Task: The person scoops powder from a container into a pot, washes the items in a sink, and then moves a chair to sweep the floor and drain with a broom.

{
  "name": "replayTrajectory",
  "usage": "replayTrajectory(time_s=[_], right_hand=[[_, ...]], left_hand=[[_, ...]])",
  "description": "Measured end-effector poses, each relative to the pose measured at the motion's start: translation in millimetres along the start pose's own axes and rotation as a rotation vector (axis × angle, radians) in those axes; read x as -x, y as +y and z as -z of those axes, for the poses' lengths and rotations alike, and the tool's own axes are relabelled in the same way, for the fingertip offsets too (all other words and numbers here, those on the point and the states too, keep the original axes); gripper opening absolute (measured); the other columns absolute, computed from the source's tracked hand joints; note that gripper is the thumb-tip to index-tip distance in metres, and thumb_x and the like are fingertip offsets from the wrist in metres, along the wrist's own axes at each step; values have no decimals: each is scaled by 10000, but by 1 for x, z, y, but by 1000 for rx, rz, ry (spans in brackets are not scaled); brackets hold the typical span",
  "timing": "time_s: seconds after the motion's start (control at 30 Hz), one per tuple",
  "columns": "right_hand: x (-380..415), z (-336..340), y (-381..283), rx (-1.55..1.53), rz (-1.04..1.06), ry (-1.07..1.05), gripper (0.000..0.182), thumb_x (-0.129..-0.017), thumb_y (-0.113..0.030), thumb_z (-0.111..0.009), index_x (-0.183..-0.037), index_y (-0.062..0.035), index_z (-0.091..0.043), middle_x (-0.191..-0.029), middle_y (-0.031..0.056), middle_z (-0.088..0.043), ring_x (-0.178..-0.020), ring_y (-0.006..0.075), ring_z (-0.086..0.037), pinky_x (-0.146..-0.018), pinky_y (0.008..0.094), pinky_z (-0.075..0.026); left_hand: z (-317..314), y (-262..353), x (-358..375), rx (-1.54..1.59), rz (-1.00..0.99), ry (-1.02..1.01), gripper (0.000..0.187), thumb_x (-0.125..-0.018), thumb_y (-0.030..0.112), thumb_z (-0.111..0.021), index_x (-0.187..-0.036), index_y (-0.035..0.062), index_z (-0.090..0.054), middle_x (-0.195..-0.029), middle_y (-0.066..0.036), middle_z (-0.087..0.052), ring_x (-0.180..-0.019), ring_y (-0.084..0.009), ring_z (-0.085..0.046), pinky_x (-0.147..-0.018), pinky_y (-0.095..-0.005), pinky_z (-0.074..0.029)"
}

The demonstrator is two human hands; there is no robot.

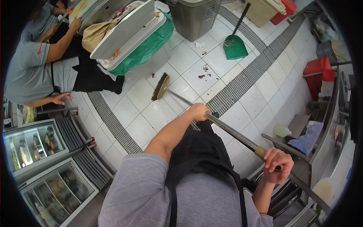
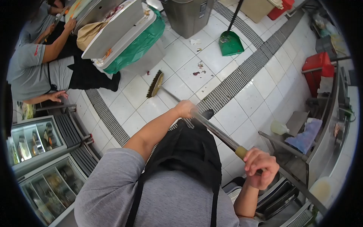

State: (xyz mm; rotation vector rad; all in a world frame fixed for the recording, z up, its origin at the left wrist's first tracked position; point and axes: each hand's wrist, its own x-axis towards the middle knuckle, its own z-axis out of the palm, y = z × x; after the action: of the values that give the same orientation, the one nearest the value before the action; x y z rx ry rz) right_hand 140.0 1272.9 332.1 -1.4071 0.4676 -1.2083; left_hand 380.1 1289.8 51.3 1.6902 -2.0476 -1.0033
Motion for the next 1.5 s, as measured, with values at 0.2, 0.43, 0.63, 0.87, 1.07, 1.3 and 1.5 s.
replayTrajectory(time_s=[0.2,0.43,0.63,0.87,1.07,1.3,1.5], right_hand=[[-16,25,-62,-60,246,-82,214,-822,-200,-448,-662,-58,-445,-417,-27,-464,-333,70,-459,-364,188,-403],[-27,7,8,-352,-38,32,185,-793,-135,-474,-675,5,-502,-465,78,-487,-393,127,-433,-365,262,-351],[-25,-13,73,-180,-131,-77,162,-756,-65,-482,-646,50,-511,-514,99,-517,-391,182,-443,-425,294,-413],[-22,21,24,-63,49,69,223,-769,-130,-478,-589,1,-475,-429,45,-431,-371,146,-416,-432,295,-387],[-58,67,-65,-115,349,-303,287,-800,-246,-557,-660,4,-529,-461,31,-490,-397,126,-505,-403,257,-451],[-167,88,-44,-203,394,-820,252,-736,-191,-631,-586,-1,-564,-454,50,-481,-385,133,-480,-437,266,-459],[-258,114,103,-67,262,-517,100,-605,-39,-642,-620,26,-568,-561,100,-508,-515,226,-521,-556,350,-464]], left_hand=[[33,71,-24,-10,-126,100,128,-633,221,-554,-646,100,-596,-621,-119,-569,-608,-318,-549,-560,-406,-447],[35,-3,42,-98,-19,62,124,-650,171,-535,-596,61,-556,-586,-158,-535,-592,-350,-523,-531,-418,-427],[28,-74,32,-183,55,-6,179,-697,201,-493,-591,65,-540,-606,-164,-541,-611,-367,-518,-571,-433,-429],[18,-21,-62,-108,-107,25,170,-685,222,-507,-596,87,-557,-618,-141,-554,-628,-348,-530,-577,-421,-439],[69,96,-95,-26,-234,113,122,-657,195,-551,-593,92,-561,-586,-126,-553,-595,-327,-543,-551,-403,-445],[135,64,-171,-72,-254,596,288,-713,216,-542,-498,55,-440,-489,-124,-478,-513,-321,-502,-487,-409,-396],[225,-61,-263,-244,-46,279,264,-705,193,-549,-512,43,-449,-545,-134,-503,-557,-332,-499,-548,-409,-409]])
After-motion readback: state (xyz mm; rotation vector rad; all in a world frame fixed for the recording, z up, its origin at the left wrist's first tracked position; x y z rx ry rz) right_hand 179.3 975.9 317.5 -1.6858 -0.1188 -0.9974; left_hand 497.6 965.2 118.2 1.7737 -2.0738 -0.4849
